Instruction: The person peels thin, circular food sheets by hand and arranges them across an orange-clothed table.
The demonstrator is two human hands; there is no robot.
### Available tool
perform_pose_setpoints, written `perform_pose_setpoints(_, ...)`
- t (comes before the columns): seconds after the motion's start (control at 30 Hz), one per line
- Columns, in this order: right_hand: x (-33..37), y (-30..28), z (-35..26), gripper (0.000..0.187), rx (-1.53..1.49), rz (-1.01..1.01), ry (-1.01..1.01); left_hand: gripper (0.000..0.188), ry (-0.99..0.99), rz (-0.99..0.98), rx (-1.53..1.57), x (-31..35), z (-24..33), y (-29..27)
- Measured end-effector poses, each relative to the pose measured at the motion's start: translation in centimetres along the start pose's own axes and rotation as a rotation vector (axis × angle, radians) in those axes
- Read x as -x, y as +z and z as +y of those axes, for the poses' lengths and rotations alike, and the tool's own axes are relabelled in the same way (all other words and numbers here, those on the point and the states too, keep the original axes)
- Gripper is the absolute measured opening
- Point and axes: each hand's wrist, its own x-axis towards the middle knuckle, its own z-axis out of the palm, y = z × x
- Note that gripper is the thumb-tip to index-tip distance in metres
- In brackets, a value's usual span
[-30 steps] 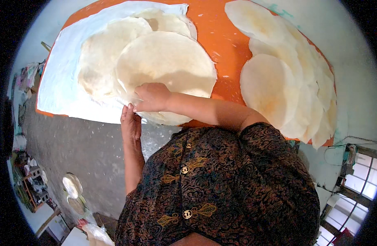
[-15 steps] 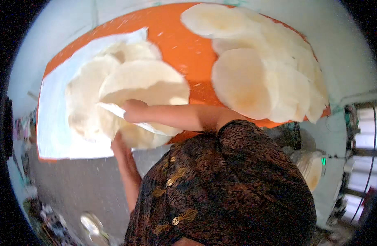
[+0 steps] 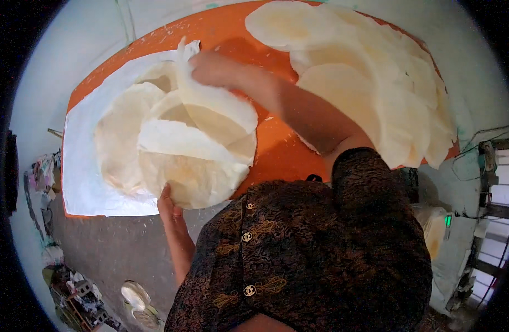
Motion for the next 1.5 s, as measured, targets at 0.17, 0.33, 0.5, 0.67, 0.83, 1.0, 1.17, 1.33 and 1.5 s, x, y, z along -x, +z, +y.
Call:
perform_pose_setpoints(0.17, -0.9, 5.9, 0.0, 0.020, -0.014, -0.218, -0.036, 0.030, -0.039, -0.009, 0.008, -0.5, -0.5, -0.4)
perform_pose_setpoints(0.33, -3.8, 3.4, -2.8, 0.020, 0.430, -0.121, -0.403, 0.026, 0.083, 0.022, 0.038, -1.4, -1.9, -1.3)
perform_pose_setpoints(0.5, -3.2, -2.7, -12.0, 0.029, 0.772, 0.088, -0.545, 0.032, -0.020, -0.083, 0.183, -1.4, -2.3, -1.5)
perform_pose_setpoints(0.67, 3.8, 4.7, -10.4, 0.025, 0.922, -0.031, -0.606, 0.036, -0.123, -0.164, 0.206, -0.9, -2.4, -0.8)
perform_pose_setpoints(0.83, 4.2, 17.3, -1.9, 0.015, 0.857, -0.336, -0.284, 0.042, -0.061, -0.252, 0.276, 0.0, -1.8, -0.5)
perform_pose_setpoints(1.0, 5.9, 21.7, 1.8, 0.012, 0.673, -0.368, -0.273, 0.041, -0.058, -0.168, 0.228, 1.0, -1.1, 0.1)
perform_pose_setpoints(1.17, 5.4, 22.2, 0.9, 0.021, 0.566, -0.322, -0.169, 0.035, -0.040, -0.128, 0.221, 1.2, -1.0, 0.6)
perform_pose_setpoints(1.33, 4.4, 23.2, 0.4, 0.024, 0.505, -0.192, -0.121, 0.032, -0.034, -0.089, 0.139, 0.8, -1.4, 0.3)
perform_pose_setpoints(1.5, 1.9, 20.7, 1.4, 0.020, 0.414, -0.184, 0.019, 0.033, -0.108, -0.169, 0.283, -0.5, -1.2, -0.4)
